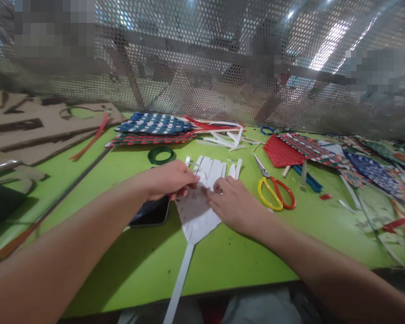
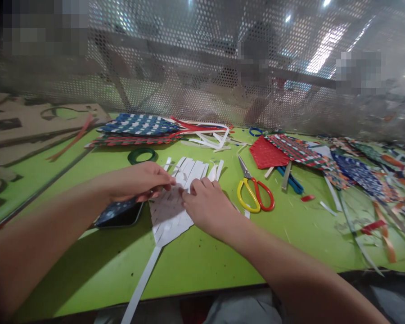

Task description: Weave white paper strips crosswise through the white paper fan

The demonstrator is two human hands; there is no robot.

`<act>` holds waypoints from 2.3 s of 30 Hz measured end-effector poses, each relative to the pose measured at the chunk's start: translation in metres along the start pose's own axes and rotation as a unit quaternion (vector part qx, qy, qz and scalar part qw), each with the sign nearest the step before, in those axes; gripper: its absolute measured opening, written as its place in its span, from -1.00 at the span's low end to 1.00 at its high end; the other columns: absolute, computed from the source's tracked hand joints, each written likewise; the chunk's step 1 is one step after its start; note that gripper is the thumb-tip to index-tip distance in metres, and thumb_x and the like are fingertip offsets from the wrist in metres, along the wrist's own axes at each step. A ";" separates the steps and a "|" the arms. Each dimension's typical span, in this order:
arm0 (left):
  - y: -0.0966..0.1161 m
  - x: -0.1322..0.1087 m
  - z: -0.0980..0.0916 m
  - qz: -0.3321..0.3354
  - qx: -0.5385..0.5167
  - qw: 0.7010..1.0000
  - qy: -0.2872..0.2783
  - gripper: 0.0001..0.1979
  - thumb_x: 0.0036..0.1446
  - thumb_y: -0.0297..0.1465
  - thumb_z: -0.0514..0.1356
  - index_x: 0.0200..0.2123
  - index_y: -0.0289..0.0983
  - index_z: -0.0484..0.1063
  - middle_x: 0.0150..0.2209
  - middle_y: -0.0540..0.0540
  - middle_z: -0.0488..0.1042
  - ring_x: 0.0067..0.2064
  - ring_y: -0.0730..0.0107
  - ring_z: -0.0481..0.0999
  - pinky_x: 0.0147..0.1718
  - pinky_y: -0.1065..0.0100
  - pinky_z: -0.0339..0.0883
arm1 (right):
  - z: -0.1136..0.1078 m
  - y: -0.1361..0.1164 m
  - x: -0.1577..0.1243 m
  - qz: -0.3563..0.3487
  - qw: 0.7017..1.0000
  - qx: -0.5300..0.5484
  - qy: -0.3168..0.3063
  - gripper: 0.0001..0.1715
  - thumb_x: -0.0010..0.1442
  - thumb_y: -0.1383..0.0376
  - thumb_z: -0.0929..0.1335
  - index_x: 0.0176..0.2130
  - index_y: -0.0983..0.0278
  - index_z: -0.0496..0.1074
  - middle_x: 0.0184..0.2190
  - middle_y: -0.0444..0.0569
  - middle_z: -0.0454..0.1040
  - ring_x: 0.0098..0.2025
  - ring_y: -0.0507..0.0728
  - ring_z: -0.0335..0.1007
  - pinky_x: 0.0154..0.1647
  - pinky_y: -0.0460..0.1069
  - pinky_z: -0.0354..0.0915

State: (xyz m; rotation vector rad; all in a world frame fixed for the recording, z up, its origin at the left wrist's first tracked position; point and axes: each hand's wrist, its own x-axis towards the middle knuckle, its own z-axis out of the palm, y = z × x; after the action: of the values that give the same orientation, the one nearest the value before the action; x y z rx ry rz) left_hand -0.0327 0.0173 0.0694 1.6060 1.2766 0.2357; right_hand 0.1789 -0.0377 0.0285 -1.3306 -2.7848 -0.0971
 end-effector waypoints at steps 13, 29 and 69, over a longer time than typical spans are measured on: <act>0.001 -0.002 -0.002 -0.043 -0.058 0.997 -0.018 -0.64 0.25 -0.17 0.23 -0.50 -0.28 0.51 -0.62 -0.09 0.38 -0.69 0.52 0.16 -0.74 0.42 -0.01 | 0.002 -0.001 0.000 0.001 1.000 -0.014 -0.003 -0.65 0.51 0.24 0.24 0.10 0.28 0.52 -0.05 0.14 0.44 -0.03 0.26 0.27 -0.01 0.16 0.21; 0.007 -0.009 -0.008 -0.036 -0.143 0.984 -0.101 -0.65 0.19 -0.16 0.32 -0.50 -0.30 0.56 -0.31 -0.30 0.65 -0.59 0.49 0.30 -0.78 0.49 0.10 | 0.006 0.000 -0.001 0.005 1.000 -0.015 0.000 -0.66 0.49 0.24 0.26 0.12 0.21 0.52 -0.05 0.12 0.44 -0.05 0.27 0.26 -0.07 0.16 0.19; 0.005 -0.006 -0.006 -0.068 -0.105 0.987 -0.097 -0.57 0.26 -0.18 0.27 -0.58 -0.33 0.53 -0.76 -0.05 0.33 -0.72 0.51 0.24 -0.79 0.54 0.13 | 0.005 -0.001 0.000 -0.004 1.000 -0.001 0.005 -0.60 0.51 0.25 0.23 0.18 0.28 0.49 -0.07 0.13 0.45 -0.01 0.29 0.27 -0.01 0.19 0.23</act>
State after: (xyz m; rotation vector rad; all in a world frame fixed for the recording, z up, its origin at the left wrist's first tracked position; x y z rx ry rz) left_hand -0.0368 0.0164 0.0783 1.3233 1.1638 0.1214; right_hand 0.1782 -0.0383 0.0231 -1.3145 -2.7833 -0.1073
